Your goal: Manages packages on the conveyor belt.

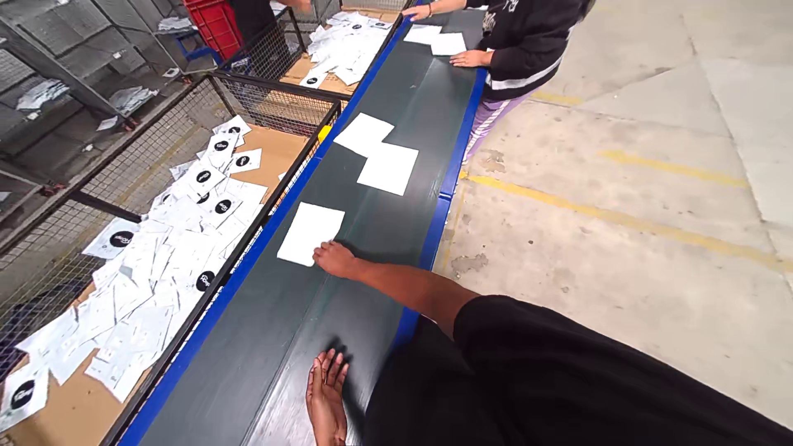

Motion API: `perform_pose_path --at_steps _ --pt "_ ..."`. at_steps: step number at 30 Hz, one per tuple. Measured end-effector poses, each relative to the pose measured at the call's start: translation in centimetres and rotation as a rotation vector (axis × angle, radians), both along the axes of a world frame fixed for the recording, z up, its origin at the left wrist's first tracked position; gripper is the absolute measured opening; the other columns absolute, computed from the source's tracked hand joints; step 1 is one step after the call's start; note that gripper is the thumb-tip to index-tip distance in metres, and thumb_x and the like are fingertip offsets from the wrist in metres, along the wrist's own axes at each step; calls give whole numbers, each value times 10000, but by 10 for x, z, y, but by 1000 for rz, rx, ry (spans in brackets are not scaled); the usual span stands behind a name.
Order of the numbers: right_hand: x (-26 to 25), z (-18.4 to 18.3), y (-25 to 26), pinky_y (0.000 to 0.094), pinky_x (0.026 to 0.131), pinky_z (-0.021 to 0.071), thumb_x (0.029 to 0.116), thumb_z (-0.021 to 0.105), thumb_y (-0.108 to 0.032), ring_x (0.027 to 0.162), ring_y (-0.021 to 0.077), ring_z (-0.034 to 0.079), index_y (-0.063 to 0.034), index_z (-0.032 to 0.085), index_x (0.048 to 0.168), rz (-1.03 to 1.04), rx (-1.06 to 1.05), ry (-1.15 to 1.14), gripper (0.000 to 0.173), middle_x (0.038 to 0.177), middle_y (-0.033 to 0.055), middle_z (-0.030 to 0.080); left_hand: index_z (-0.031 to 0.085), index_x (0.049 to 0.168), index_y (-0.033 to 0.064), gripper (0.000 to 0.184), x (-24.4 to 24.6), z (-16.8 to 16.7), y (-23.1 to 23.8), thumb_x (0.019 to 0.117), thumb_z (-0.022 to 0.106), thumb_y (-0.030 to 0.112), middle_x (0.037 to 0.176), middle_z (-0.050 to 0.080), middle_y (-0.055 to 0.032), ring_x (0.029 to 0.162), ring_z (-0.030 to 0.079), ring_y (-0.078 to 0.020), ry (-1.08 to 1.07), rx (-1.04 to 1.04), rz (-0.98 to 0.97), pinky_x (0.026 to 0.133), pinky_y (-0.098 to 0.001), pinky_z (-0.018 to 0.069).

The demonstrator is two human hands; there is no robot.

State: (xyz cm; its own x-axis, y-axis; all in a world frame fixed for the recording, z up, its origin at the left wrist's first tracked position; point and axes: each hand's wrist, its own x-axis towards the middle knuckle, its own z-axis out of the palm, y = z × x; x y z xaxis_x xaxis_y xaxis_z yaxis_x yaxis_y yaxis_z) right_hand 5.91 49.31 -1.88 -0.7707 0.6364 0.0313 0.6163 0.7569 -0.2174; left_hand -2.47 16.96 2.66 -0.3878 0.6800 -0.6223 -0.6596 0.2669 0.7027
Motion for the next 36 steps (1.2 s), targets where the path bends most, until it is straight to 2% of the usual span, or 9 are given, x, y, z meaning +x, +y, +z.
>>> perform_pose_path --at_steps 4,7,11,14,17,22,28,32,36 --pt "16 41 -104 514 866 582 1034 541 -241 1048 285 686 -97 716 1080 331 -257 94 231 1134 91 701 453 1448 31 646 -1 4 7 1067 405 550 1357 614 -197 1134 680 -361 -51 -25 71 939 -542 578" --pt "47 77 -178 455 899 577 981 701 -296 947 195 714 -98 766 1080 590 -745 291 230 1015 67 749 461 1425 16 449 -6 14 -3 1053 574 241 1211 682 -165 1032 711 -251 167 -44 122 906 -464 605" --pt "84 97 -193 383 845 599 990 708 -292 864 163 724 -26 717 1192 564 -1140 356 334 995 96 761 553 1314 -65 439 -84 55 -16 959 703 146 1104 720 -141 976 712 -155 554 -169 -370 920 -404 598" --pt "107 93 -161 434 917 596 984 702 -373 968 201 730 -62 708 1221 318 -960 351 391 1075 99 753 577 1215 15 261 -153 92 21 1042 573 210 934 729 7 813 718 -75 650 -7 -189 779 -339 633" --pt "125 72 -106 495 1085 493 961 688 -466 1247 263 611 -118 609 1394 -24 -625 301 561 1339 120 643 386 1467 95 457 -199 103 67 1090 452 345 1331 616 -57 1124 675 -204 530 249 119 941 -448 585" --pt "149 8 -32 549 1248 263 982 603 -505 1563 342 233 -122 427 1564 -339 -307 70 718 1678 126 299 460 1405 81 455 -126 81 99 1087 406 401 1246 649 -59 1042 693 -218 494 169 -14 872 -476 596" --pt "118 -2 -86 454 945 532 1002 575 -128 1098 274 639 -122 684 1063 86 78 106 125 1095 67 684 433 1433 -32 503 8 2 52 1081 500 321 1324 603 -233 1094 682 -325 239 -39 -258 912 -506 589" --pt "83 2 -121 442 892 543 1015 562 -187 1062 273 630 -114 673 1056 149 -44 141 139 1089 82 656 410 1446 -50 537 30 -10 22 1034 621 223 1244 622 -260 970 723 -329 316 -118 -127 821 -493 627" --pt "49 33 -85 455 1029 525 1018 616 -342 1222 261 622 -111 677 1243 12 -319 278 328 1315 101 644 506 1414 -99 749 9 -12 7 922 723 423 1381 551 -314 1217 600 -414 1101 -223 -354 1036 -573 491"
